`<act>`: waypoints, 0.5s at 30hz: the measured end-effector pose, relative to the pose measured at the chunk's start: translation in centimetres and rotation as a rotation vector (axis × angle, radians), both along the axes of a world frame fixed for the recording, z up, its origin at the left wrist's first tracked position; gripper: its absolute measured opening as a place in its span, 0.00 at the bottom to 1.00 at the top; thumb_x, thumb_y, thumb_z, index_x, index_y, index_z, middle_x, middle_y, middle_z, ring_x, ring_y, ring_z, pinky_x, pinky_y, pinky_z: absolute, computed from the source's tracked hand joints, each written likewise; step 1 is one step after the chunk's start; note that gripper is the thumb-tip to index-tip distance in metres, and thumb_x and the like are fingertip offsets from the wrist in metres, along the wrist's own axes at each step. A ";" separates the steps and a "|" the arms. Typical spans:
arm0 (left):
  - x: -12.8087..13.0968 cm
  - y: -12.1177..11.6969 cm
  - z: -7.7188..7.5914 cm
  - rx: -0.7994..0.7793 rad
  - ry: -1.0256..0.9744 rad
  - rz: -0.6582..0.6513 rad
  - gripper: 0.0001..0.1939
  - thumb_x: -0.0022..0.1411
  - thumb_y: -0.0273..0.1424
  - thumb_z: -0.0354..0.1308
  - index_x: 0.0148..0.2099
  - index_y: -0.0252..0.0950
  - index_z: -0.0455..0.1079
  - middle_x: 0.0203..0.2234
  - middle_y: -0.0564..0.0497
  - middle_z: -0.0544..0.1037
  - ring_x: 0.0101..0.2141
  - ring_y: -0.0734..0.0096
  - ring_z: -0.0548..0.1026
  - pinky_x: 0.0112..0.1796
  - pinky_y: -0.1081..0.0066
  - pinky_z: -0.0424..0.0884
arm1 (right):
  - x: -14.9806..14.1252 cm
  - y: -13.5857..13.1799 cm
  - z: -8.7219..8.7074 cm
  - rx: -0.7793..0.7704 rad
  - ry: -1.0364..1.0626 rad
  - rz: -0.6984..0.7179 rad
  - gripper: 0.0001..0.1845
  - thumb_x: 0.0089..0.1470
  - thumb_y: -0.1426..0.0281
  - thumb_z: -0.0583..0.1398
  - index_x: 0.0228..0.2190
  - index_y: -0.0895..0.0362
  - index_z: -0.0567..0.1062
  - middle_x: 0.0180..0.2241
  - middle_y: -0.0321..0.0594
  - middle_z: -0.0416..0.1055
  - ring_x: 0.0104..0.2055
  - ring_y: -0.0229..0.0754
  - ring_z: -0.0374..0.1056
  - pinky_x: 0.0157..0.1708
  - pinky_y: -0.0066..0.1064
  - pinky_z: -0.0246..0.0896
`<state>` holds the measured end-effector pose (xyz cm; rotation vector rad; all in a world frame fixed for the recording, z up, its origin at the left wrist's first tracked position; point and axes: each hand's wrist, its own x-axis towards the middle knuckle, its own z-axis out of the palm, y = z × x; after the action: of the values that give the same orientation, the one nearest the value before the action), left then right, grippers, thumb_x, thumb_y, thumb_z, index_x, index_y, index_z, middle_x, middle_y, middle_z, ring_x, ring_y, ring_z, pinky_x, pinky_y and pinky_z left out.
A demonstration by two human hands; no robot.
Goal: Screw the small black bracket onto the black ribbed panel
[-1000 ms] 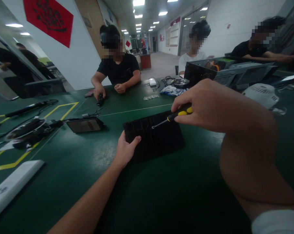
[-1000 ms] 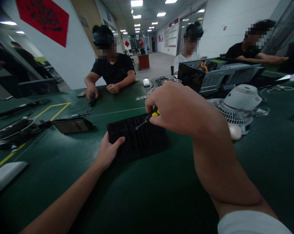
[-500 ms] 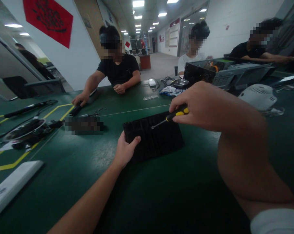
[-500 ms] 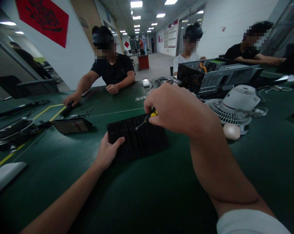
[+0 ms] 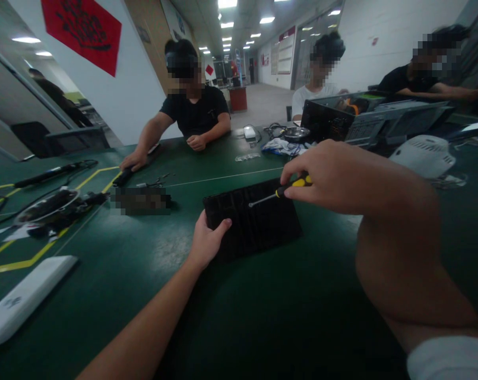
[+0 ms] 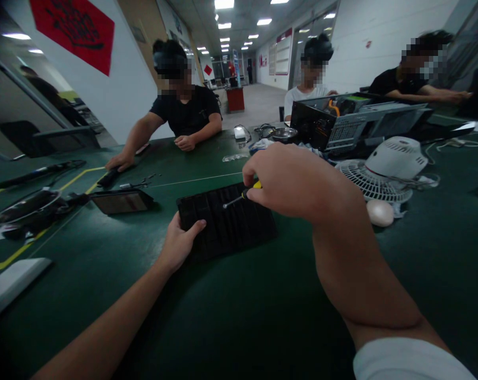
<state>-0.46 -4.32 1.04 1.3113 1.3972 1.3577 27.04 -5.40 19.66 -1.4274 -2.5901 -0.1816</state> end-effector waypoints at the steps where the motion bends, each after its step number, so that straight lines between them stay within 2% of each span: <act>1: 0.0 0.0 0.0 0.001 0.001 0.000 0.26 0.55 0.36 0.71 0.55 0.38 0.73 0.50 0.43 0.84 0.51 0.50 0.83 0.55 0.49 0.79 | 0.0 0.0 -0.1 -0.020 -0.025 -0.020 0.15 0.61 0.64 0.61 0.41 0.53 0.87 0.39 0.43 0.84 0.39 0.49 0.77 0.37 0.37 0.64; 4: -0.1 0.1 -0.1 -0.001 -0.007 -0.006 0.26 0.55 0.37 0.71 0.55 0.38 0.73 0.49 0.44 0.84 0.50 0.51 0.83 0.55 0.49 0.79 | 0.4 0.0 0.0 -0.082 -0.070 -0.031 0.17 0.64 0.64 0.57 0.39 0.54 0.86 0.35 0.43 0.84 0.36 0.47 0.77 0.35 0.36 0.62; 7: -0.1 0.1 -0.1 0.001 -0.002 -0.006 0.26 0.55 0.37 0.71 0.55 0.38 0.73 0.48 0.44 0.84 0.50 0.51 0.83 0.55 0.49 0.79 | 1.3 0.1 0.4 -0.077 -0.014 -0.011 0.18 0.66 0.62 0.55 0.42 0.54 0.85 0.36 0.43 0.83 0.35 0.47 0.76 0.35 0.37 0.62; 9: -0.1 0.1 -0.1 0.008 0.009 0.002 0.26 0.55 0.37 0.72 0.55 0.37 0.73 0.48 0.44 0.84 0.50 0.51 0.83 0.55 0.48 0.78 | 1.9 0.0 0.6 -0.059 0.032 0.001 0.16 0.63 0.60 0.59 0.44 0.53 0.83 0.37 0.43 0.83 0.37 0.49 0.77 0.36 0.38 0.63; 11: -0.1 0.0 -0.1 0.014 0.011 0.006 0.26 0.55 0.36 0.72 0.55 0.38 0.74 0.49 0.44 0.84 0.51 0.51 0.83 0.56 0.48 0.78 | 2.3 -0.1 0.8 -0.054 0.044 0.020 0.15 0.58 0.61 0.64 0.45 0.51 0.82 0.38 0.42 0.83 0.38 0.51 0.77 0.37 0.39 0.64; 15: -0.1 0.0 0.0 -0.002 -0.004 -0.003 0.26 0.55 0.37 0.72 0.55 0.38 0.74 0.49 0.44 0.84 0.51 0.50 0.83 0.56 0.47 0.78 | 2.2 -0.2 0.7 -0.053 0.014 0.009 0.10 0.56 0.65 0.64 0.40 0.50 0.83 0.36 0.41 0.82 0.37 0.51 0.76 0.38 0.41 0.65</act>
<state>-0.57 -4.32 1.03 1.3074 1.3932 1.3561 29.23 -5.63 20.32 -1.4282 -2.6080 -0.1023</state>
